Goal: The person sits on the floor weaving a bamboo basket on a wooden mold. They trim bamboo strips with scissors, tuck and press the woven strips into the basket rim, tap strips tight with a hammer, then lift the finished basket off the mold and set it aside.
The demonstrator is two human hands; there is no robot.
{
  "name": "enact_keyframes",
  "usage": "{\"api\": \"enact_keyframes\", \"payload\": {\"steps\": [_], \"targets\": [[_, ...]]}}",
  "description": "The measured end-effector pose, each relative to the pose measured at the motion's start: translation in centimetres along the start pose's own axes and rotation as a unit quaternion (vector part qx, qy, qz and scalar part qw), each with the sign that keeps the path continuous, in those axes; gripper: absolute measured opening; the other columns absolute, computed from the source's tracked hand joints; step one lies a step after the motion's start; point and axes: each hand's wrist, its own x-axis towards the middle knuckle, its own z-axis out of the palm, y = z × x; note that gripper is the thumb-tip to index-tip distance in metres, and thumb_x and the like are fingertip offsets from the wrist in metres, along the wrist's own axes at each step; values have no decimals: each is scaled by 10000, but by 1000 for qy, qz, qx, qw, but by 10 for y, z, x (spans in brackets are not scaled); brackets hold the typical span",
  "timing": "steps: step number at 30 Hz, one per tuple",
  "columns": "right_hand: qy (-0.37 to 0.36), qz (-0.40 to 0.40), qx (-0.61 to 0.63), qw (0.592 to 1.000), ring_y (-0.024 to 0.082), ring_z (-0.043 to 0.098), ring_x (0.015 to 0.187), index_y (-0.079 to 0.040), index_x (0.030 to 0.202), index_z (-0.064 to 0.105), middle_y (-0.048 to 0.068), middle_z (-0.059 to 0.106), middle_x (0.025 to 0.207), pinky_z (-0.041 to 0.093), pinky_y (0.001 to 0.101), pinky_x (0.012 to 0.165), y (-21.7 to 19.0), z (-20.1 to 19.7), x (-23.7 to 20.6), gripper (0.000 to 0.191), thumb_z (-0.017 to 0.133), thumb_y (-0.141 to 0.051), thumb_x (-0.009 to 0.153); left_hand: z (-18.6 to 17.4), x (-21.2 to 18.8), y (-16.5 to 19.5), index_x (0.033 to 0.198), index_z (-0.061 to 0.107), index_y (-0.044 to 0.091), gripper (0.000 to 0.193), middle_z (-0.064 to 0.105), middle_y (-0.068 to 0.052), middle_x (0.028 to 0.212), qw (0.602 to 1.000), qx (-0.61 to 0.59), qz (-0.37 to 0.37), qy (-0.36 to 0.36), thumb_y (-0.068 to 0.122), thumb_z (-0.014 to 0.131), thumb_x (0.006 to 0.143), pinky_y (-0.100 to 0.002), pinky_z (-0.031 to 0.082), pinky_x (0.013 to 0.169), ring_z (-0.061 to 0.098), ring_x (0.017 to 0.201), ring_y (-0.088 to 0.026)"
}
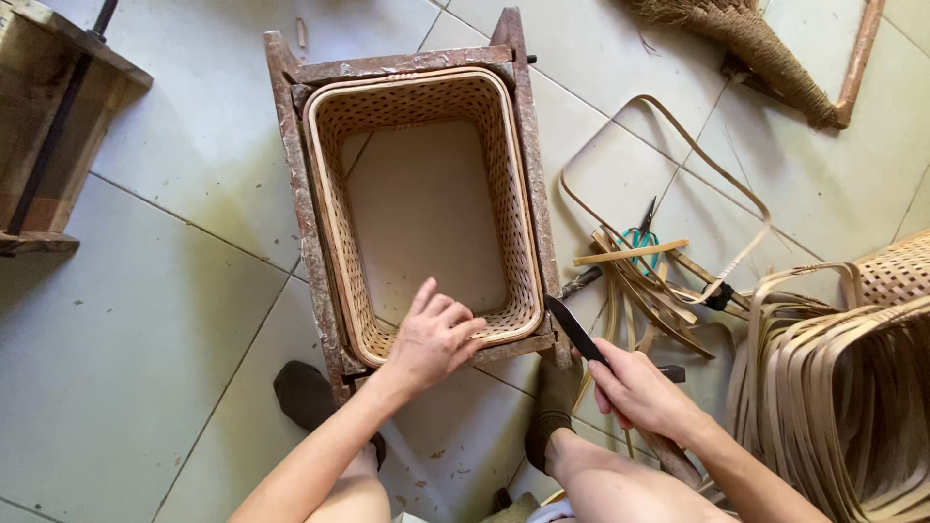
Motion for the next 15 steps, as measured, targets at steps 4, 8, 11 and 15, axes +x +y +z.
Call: {"api": "enact_keyframes", "payload": {"steps": [4,8,11,15], "targets": [[-46,12,6,999,151,548,375,-161,1306,566,55,617,556,458,314,373,-5,-6,1,318,431,-233,1027,14,-11,0,1000,774,124,295,629,-34,867,997,-54,10,-50,374,774,844,-432,450,976,594,856,-232],[-122,65,77,987,171,534,350,-143,1328,571,72,600,550,453,326,350,2,-18,12,348,408,-202,1026,21,-20,-2,984,769,127,247,634,-15,890,994,-91,-29,-45,327,780,840,-391,454,925,611,874,-202],[-173,108,156,967,181,535,346,-88,1323,585,91,593,548,443,334,339,6,-30,26,366,402,-188,1021,25,-21,1,974,768,134,223,636,-5,885,993,-104,-41,-41,310,783,839,-386,456,907,612,865,-196],[-161,116,25,980,232,546,388,-86,1280,596,115,593,587,464,391,364,12,-33,41,325,437,-157,1006,24,-21,1,962,754,127,207,618,-10,881,994,-99,-32,-36,300,779,851,-388,451,904,605,863,-195]]}}
